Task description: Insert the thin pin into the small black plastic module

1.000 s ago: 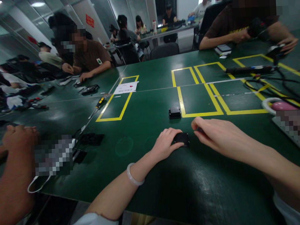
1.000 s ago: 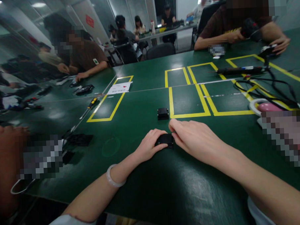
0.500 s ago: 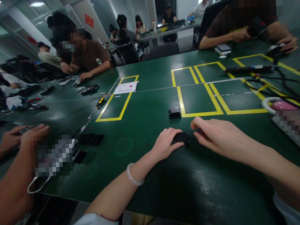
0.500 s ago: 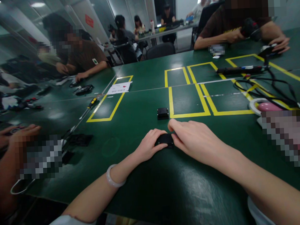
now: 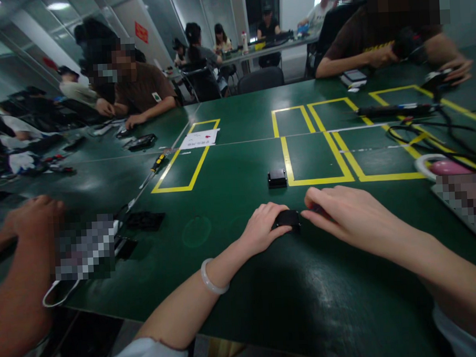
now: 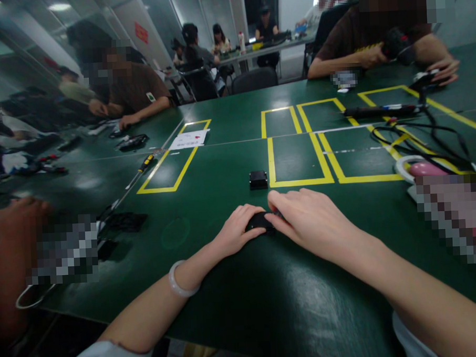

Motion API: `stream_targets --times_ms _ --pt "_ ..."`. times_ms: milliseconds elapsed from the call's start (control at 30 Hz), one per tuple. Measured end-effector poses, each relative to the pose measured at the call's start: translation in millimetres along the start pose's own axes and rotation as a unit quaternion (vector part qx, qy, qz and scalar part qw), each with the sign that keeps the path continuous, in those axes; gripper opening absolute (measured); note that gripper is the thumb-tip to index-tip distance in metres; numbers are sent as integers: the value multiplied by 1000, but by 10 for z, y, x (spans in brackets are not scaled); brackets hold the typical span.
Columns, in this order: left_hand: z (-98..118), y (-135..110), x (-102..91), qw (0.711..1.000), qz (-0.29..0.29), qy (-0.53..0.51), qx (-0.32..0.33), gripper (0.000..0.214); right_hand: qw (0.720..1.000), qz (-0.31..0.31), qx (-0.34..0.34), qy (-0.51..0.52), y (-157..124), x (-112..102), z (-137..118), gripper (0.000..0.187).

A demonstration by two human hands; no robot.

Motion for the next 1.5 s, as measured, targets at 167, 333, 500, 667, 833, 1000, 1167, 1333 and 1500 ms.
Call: stream_targets --times_ms 167,333,500,667,833,1000,1167,1333,1500 --pt "-1 -3 2 1000 1 -4 1 35 1000 15 9 0 -13 36 24 11" --pt "-6 -6 4 1000 5 -5 -2 35 999 21 11 35 -38 11 5 15" --pt "-11 -5 8 1000 2 -8 0 36 1000 -6 20 14 -17 11 9 17" --pt "-2 -8 -6 1000 -1 -9 -3 35 1000 11 9 22 -22 35 37 8" --pt "4 -10 -5 1000 1 -8 0 35 999 30 -1 30 -27 7 21 9" --pt "-6 -13 6 1000 4 -10 0 36 1000 -2 9 2 -12 17 17 14" --pt "-6 -14 0 1000 1 -12 -4 35 1000 -17 13 13 -23 29 40 11" --pt "2 -14 -7 1000 -2 -14 -7 35 999 8 -14 32 -50 -8 32 9" --pt "6 -12 -15 1000 -4 -12 -6 35 1000 3 2 18 -31 -16 8 16"
Point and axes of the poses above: each hand's wrist, its own y-axis towards the middle knuckle, its own x-axis out of the palm, z = x × y, the point moved 2 cm from there along y, towards the middle knuckle, and after that the axes turned 15 degrees about -x, right-handed, at the moved point
